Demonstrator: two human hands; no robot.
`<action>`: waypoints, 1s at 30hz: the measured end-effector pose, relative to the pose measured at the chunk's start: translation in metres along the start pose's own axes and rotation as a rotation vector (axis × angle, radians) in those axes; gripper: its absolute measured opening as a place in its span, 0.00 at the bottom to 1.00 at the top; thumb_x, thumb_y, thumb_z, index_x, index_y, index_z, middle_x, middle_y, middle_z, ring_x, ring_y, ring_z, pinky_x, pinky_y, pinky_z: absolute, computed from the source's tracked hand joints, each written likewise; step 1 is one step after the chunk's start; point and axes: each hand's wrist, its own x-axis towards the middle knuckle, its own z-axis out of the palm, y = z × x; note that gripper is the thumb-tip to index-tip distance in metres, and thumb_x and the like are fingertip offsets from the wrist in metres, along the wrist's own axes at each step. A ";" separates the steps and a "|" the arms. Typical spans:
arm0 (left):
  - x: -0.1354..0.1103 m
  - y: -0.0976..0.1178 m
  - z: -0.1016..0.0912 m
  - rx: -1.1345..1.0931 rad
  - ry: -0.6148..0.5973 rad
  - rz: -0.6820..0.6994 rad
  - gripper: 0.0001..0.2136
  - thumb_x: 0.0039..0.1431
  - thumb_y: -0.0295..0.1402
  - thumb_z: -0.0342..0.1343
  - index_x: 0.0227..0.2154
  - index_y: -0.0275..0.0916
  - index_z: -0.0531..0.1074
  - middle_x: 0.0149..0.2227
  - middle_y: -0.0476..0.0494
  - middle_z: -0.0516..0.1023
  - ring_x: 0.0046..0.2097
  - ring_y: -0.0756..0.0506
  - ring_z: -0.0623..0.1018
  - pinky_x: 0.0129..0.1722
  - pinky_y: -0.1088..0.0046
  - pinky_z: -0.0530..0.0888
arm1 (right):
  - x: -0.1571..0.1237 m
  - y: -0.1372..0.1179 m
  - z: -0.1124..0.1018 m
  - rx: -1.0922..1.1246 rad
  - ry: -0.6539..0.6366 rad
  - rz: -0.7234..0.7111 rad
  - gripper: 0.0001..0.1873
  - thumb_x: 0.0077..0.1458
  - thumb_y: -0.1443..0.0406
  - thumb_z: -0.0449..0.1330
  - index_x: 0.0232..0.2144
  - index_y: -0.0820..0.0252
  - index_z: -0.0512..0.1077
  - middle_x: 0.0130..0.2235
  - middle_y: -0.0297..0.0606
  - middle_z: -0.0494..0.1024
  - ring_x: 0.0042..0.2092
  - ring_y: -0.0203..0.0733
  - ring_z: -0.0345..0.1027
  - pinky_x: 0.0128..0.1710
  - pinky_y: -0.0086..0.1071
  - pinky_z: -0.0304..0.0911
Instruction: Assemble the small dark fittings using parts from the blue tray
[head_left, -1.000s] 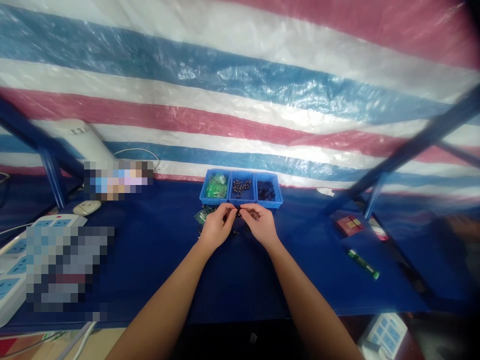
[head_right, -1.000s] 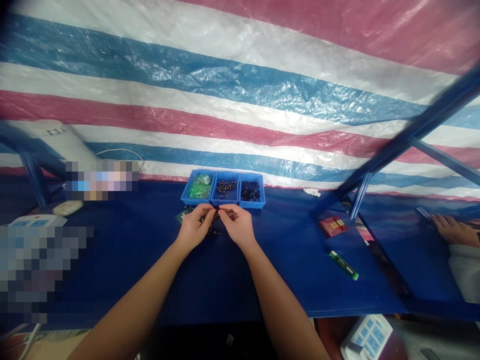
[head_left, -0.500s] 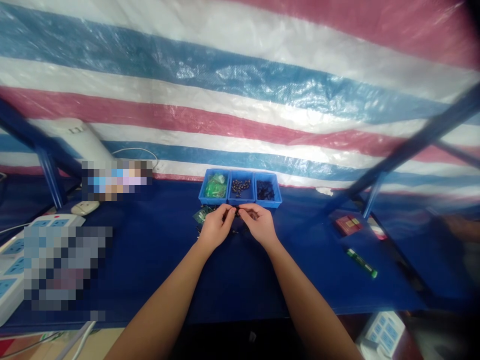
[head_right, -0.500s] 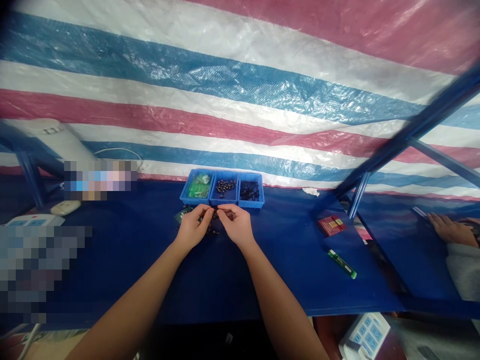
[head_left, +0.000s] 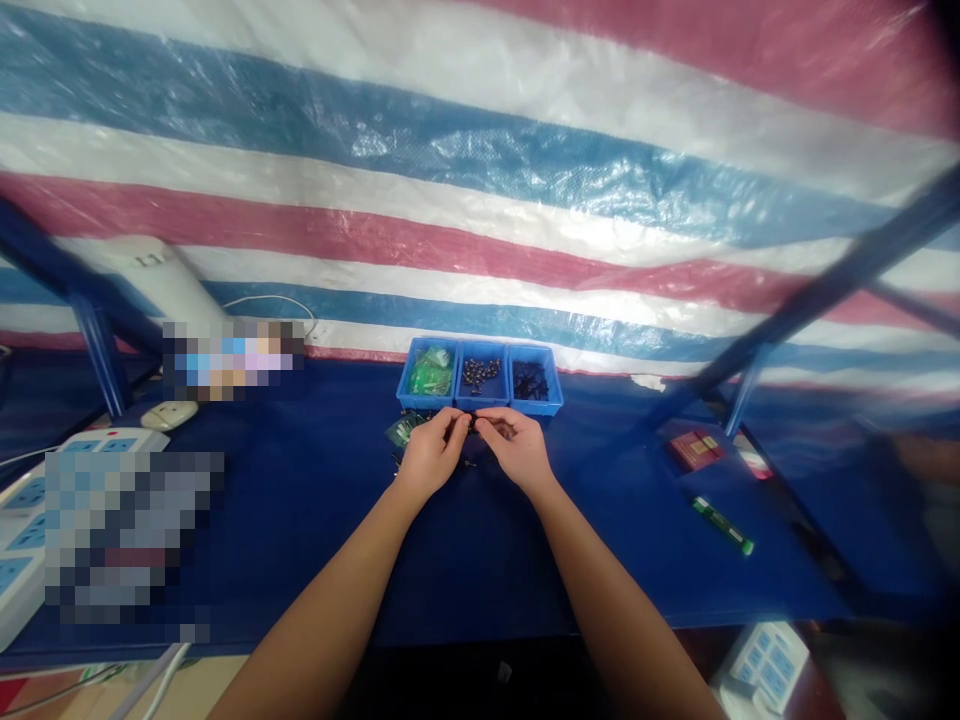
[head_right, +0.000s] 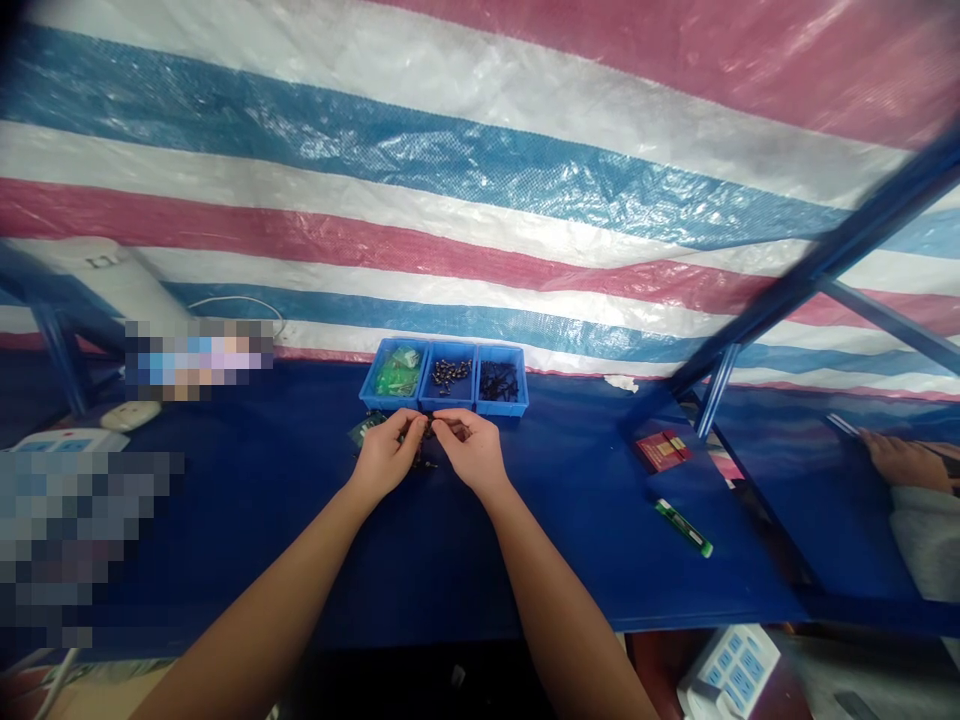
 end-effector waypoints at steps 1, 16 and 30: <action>0.000 0.000 0.000 0.000 -0.001 -0.004 0.13 0.65 0.42 0.46 0.37 0.40 0.70 0.26 0.50 0.73 0.26 0.50 0.72 0.28 0.75 0.66 | 0.000 0.001 0.000 -0.003 0.001 -0.002 0.13 0.52 0.59 0.62 0.38 0.58 0.78 0.36 0.39 0.81 0.35 0.43 0.75 0.39 0.35 0.71; -0.001 0.000 0.000 -0.008 -0.017 0.012 0.13 0.65 0.42 0.47 0.38 0.40 0.71 0.26 0.50 0.74 0.26 0.50 0.72 0.27 0.76 0.66 | 0.001 0.003 0.000 0.005 0.005 0.001 0.13 0.52 0.58 0.62 0.38 0.58 0.78 0.35 0.38 0.81 0.35 0.43 0.76 0.39 0.35 0.71; -0.001 0.000 -0.001 0.003 -0.003 -0.008 0.14 0.65 0.42 0.46 0.41 0.40 0.72 0.27 0.49 0.77 0.28 0.48 0.75 0.29 0.75 0.69 | 0.006 0.006 -0.007 0.099 0.176 0.075 0.16 0.49 0.56 0.64 0.36 0.61 0.78 0.31 0.40 0.80 0.31 0.41 0.74 0.32 0.33 0.70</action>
